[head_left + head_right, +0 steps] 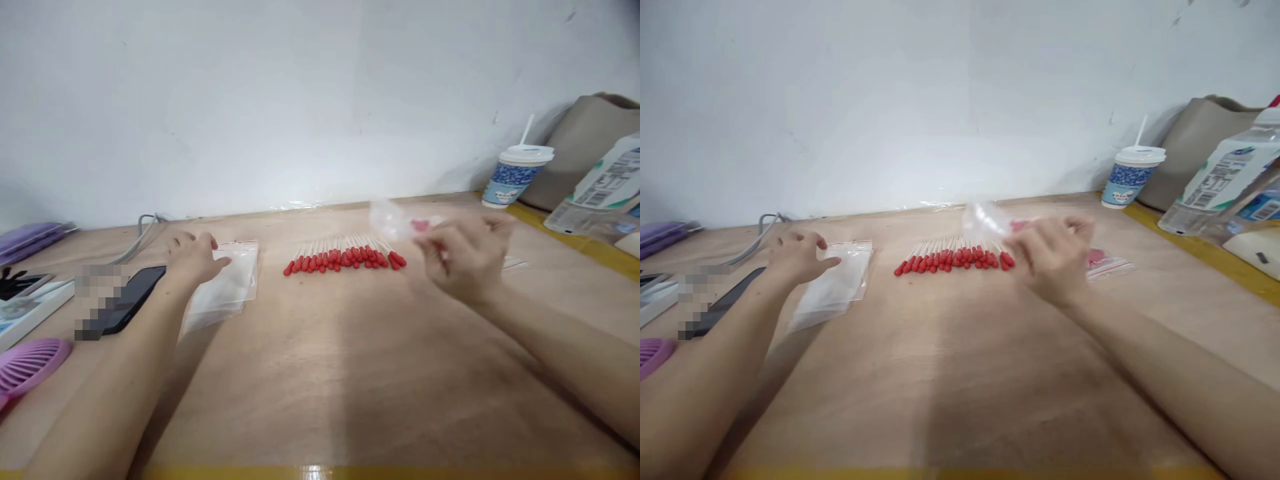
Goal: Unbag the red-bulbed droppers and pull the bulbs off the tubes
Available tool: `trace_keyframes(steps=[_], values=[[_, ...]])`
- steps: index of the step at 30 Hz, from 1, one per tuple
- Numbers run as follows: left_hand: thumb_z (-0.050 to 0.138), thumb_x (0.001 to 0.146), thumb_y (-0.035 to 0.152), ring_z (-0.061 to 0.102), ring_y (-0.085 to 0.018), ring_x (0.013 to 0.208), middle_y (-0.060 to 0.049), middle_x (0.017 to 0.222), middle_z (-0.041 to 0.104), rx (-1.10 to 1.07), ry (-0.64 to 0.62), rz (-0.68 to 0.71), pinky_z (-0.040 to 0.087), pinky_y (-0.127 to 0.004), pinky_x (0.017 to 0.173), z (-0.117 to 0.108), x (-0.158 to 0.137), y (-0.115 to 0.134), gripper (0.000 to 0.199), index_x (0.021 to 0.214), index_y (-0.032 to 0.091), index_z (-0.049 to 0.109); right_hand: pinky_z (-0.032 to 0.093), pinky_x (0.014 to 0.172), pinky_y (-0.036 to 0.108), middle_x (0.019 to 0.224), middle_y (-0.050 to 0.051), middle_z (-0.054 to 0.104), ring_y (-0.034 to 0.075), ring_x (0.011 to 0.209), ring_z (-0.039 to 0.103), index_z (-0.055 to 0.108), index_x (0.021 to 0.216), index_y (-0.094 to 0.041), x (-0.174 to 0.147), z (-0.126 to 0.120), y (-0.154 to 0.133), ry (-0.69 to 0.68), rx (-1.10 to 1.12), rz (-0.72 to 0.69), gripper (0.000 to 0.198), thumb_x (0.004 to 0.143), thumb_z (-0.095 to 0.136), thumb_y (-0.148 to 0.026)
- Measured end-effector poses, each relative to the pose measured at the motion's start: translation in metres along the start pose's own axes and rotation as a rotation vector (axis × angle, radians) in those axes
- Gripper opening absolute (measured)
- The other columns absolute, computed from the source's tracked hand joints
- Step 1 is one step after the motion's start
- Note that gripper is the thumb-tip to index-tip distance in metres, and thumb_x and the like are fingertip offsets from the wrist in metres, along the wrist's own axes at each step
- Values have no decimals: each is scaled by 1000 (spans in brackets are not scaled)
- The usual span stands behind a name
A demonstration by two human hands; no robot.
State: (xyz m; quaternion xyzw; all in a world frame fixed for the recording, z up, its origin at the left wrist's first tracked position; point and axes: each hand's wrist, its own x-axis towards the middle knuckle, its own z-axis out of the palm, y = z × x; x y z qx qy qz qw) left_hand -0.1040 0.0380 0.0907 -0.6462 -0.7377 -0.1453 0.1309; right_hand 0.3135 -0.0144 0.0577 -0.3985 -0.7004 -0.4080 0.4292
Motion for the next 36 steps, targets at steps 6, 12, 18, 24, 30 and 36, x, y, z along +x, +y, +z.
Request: trace_keyframes(steps=[6,12,18,24,30,36], values=[[61,74,37,34,-34,119,-14,123,39,-216,414,294,30,-53,95,-12,-37,73,31,99,21,53,27,73,32,66,-2,58,12,67,48,55,73,-18,-26,-14,-81,-259,315,-258,11,82,50,-13],[47,86,28,41,-22,120,-10,125,45,-589,15,831,36,-37,100,11,-106,129,22,106,19,53,29,74,32,73,1,61,13,73,53,59,74,-18,-30,-7,-89,-471,600,-161,19,86,48,-28],[41,89,43,30,-22,131,-8,143,32,-517,-432,967,30,-43,106,30,-117,129,55,138,26,25,36,63,28,71,3,63,13,65,54,60,73,-19,-32,4,-52,-613,653,308,26,87,44,-34],[47,86,40,33,-26,129,-10,138,39,-469,-407,912,29,-47,106,23,-102,114,52,134,23,36,32,47,25,56,-1,56,11,48,47,58,69,-19,-46,15,-38,-856,616,607,32,81,48,-46],[54,82,36,39,-23,125,-10,134,43,-645,-252,887,34,-38,105,28,-107,125,48,126,19,46,43,61,27,73,1,64,13,66,56,64,79,-20,-38,12,-51,-892,993,462,31,87,42,-40],[49,86,37,47,-20,118,-8,133,45,-673,-319,884,41,-37,99,37,-108,132,48,131,23,40,48,64,28,82,3,66,14,71,60,60,92,-19,-43,14,-57,-818,1178,538,19,84,49,-32]])
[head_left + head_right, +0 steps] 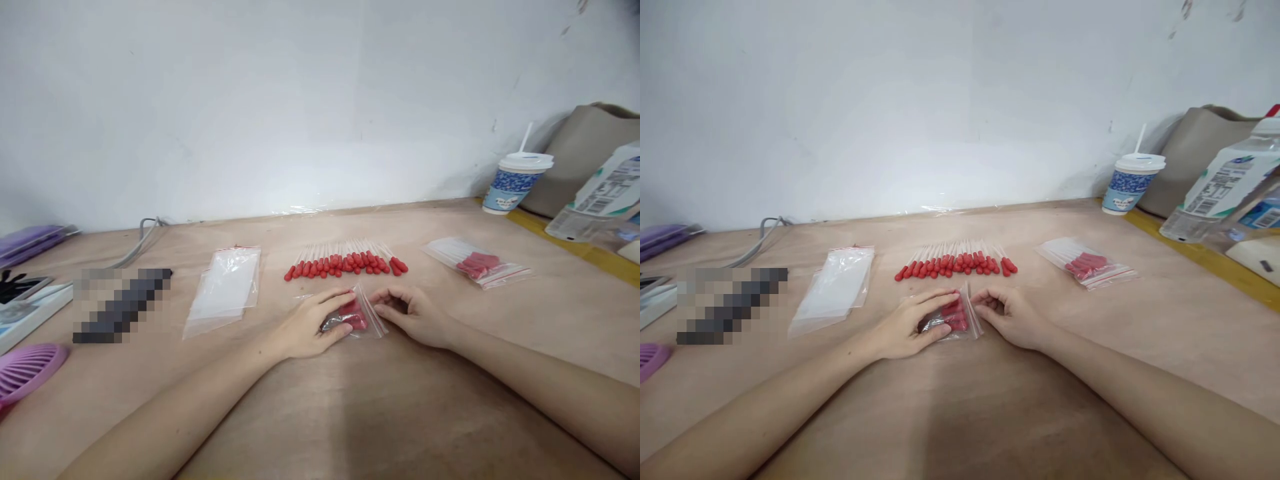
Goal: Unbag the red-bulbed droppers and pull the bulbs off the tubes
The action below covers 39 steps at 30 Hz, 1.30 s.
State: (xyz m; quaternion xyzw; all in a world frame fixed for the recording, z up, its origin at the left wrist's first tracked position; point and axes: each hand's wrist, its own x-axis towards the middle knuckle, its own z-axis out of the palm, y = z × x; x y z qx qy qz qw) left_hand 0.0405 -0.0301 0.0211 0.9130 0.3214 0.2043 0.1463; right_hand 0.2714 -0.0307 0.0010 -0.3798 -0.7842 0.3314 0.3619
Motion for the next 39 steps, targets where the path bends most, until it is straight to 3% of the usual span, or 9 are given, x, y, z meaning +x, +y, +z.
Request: trace_keyframes(steps=[4,8,11,16,25,33,39], values=[[45,88,34,47,-20,118,-8,133,46,-14,15,26,41,-37,99,-1,5,2,44,130,23,41,45,67,29,85,2,65,14,73,58,56,100,-21,1,4,5,86,-140,-176,20,80,54,-23],[44,89,33,48,-19,118,-9,131,47,-17,18,31,42,-36,98,1,10,4,42,129,21,43,36,72,30,75,-1,63,13,71,55,56,80,-21,3,4,6,157,-453,-388,7,77,54,-15],[44,88,32,49,-20,117,-8,131,48,-16,14,40,42,-37,98,3,10,3,41,128,22,43,32,71,29,69,-3,61,11,67,53,54,74,-21,5,3,4,178,-511,-487,9,79,52,-14],[44,89,31,49,-20,116,-9,130,47,-11,8,43,42,-37,97,3,10,3,41,128,22,43,31,69,29,68,-1,61,12,67,52,55,70,-20,6,2,2,217,-530,-495,11,81,54,-19],[43,88,26,47,-20,116,-8,129,47,43,-14,64,41,-37,97,1,10,6,38,125,23,48,34,68,29,75,0,65,12,69,55,61,81,-22,6,3,4,225,-543,-558,9,82,53,-19],[42,89,27,48,-20,114,-8,127,48,43,8,77,42,-35,97,3,9,6,36,124,24,49,33,69,30,69,-1,62,12,67,51,60,74,-21,7,2,3,171,-569,-580,14,82,50,-16],[40,90,26,52,-18,107,-7,119,53,139,37,152,45,-32,90,3,11,3,30,116,22,55,31,71,31,74,0,61,14,75,49,62,81,-24,8,0,1,106,-672,-656,12,83,51,-19]])
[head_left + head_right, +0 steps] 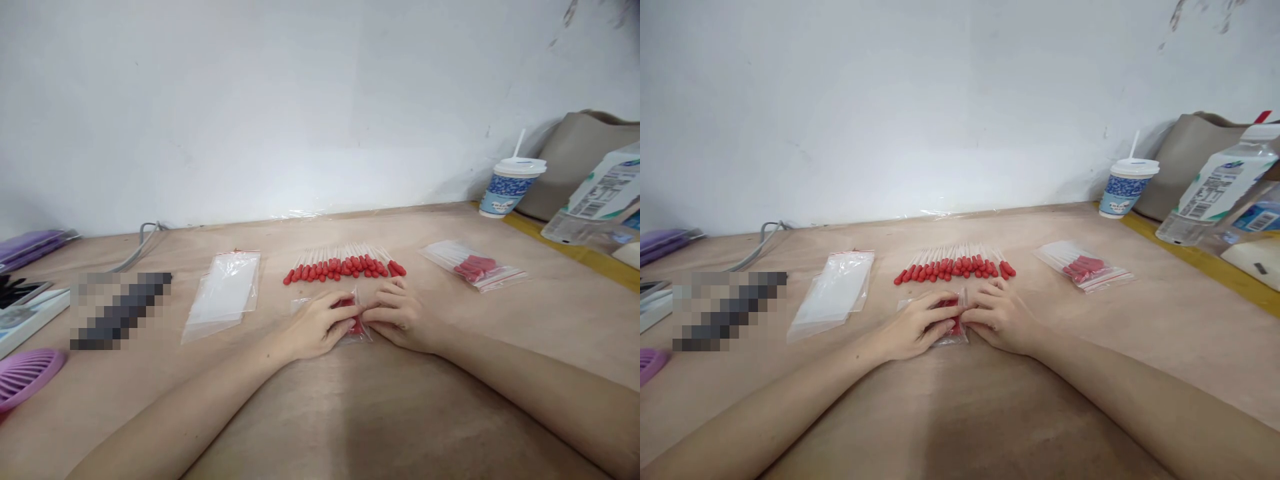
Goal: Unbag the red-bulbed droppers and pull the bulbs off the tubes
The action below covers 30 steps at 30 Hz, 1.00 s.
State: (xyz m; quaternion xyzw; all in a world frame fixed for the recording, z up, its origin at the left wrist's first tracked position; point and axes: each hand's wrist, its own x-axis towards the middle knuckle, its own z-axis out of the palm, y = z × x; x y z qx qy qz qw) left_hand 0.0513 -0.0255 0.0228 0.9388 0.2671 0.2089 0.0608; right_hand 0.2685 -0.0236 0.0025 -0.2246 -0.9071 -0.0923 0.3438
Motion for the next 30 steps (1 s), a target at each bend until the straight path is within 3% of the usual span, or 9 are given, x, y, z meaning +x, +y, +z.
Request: trace_keyframes(steps=[5,10,16,30], values=[[36,91,19,59,-16,90,-3,102,63,239,68,133,48,-28,77,1,2,-7,27,104,21,60,30,74,34,77,0,63,14,75,47,60,86,-22,4,-2,-2,-9,-113,-93,15,83,47,-15],[37,91,16,59,-13,83,-2,94,65,376,161,223,46,-24,71,6,3,-8,23,91,17,60,30,76,34,74,1,60,14,75,45,57,81,-19,8,-2,-3,-55,-152,-130,18,82,41,-11],[35,90,15,57,-13,72,0,83,62,490,113,228,40,-25,58,7,2,-4,23,79,17,55,30,82,35,76,0,58,14,76,44,55,80,-19,8,-2,-1,-75,-203,-184,21,85,36,-9],[38,90,17,55,-14,74,0,89,60,488,91,165,35,-25,57,5,2,-1,18,81,20,54,30,82,33,73,-1,56,12,73,43,55,79,-18,8,-3,1,-85,-181,-234,26,91,33,-15]])
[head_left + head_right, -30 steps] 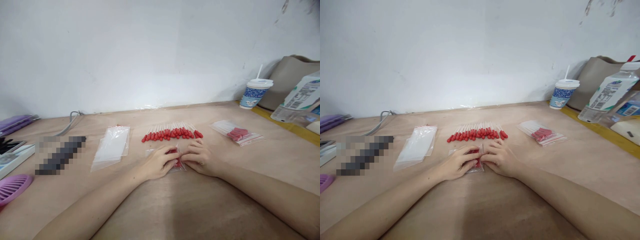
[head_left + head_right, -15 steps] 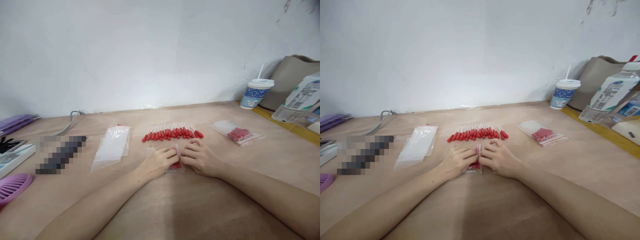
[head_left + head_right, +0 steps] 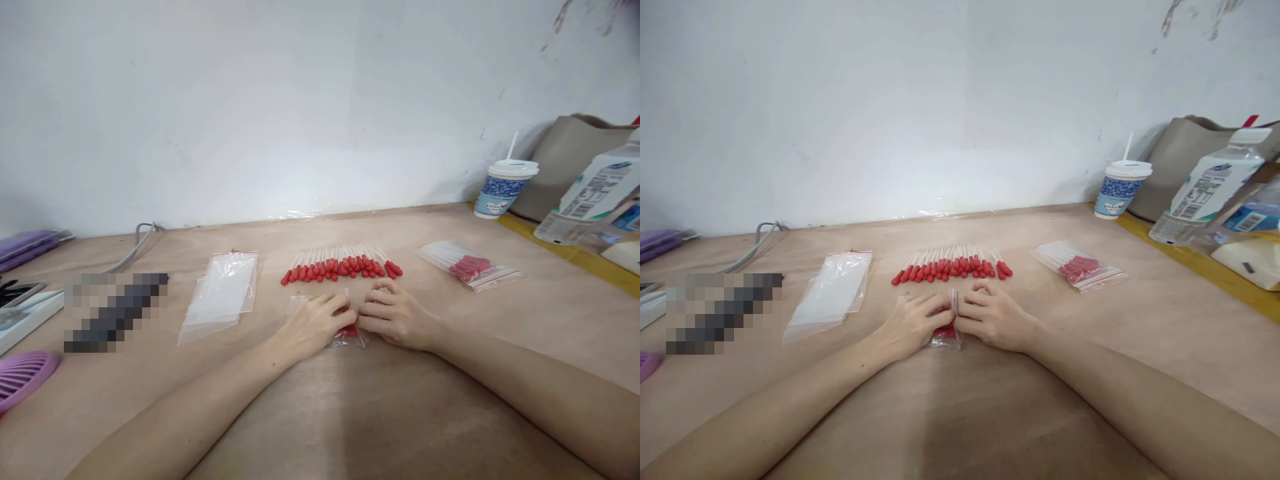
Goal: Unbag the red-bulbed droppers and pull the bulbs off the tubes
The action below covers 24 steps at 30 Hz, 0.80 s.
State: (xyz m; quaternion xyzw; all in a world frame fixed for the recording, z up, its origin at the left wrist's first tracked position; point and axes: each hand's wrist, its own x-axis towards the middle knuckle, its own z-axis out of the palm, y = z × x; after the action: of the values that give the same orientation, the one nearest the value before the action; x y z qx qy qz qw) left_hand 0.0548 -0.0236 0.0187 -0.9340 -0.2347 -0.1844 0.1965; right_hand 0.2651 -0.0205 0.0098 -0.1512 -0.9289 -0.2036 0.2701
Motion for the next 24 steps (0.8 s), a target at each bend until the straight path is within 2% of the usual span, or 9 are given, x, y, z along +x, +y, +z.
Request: trace_keyframes(steps=[5,9,14,17,19,21,24], values=[[36,90,15,57,-14,83,0,102,60,-3,-26,8,39,-24,59,0,-4,-6,19,85,21,54,29,84,34,85,0,60,13,81,46,56,83,-19,1,-4,1,-71,-72,-18,26,91,31,-14],[32,90,11,59,-12,88,-2,108,59,-58,48,8,45,-22,69,-8,-6,-17,22,96,19,53,29,81,33,98,0,61,13,87,46,56,87,-20,-2,-10,5,-136,-67,-36,18,88,38,-15],[35,91,13,62,-13,81,-6,103,62,117,183,103,48,-24,69,-21,-4,-22,18,93,17,53,30,75,34,107,3,61,15,85,46,57,92,-20,-7,-12,7,-119,-69,-44,17,85,42,-22],[39,89,12,63,-13,79,-5,98,64,188,188,150,49,-24,70,-23,-3,-19,13,88,17,52,30,70,32,110,4,59,15,86,47,58,95,-18,-8,-13,5,-48,-74,-108,19,84,41,-19],[38,89,11,63,-13,78,-5,96,65,199,181,142,49,-23,69,-22,-4,-17,15,88,16,52,29,66,32,108,5,59,15,87,47,58,94,-16,-7,-14,3,-68,-47,-139,19,84,41,-18],[35,90,11,63,-12,76,-5,95,65,191,182,139,49,-21,66,-20,-5,-17,18,88,17,51,29,67,32,100,5,61,15,84,48,58,88,-16,-5,-15,1,-152,60,-94,17,83,42,-19],[34,90,11,63,-12,74,-4,94,65,130,181,133,47,-20,61,-17,-6,-16,18,93,17,52,32,72,33,83,4,62,15,76,49,58,84,-18,-2,-13,-2,-223,301,165,20,86,38,-20]])
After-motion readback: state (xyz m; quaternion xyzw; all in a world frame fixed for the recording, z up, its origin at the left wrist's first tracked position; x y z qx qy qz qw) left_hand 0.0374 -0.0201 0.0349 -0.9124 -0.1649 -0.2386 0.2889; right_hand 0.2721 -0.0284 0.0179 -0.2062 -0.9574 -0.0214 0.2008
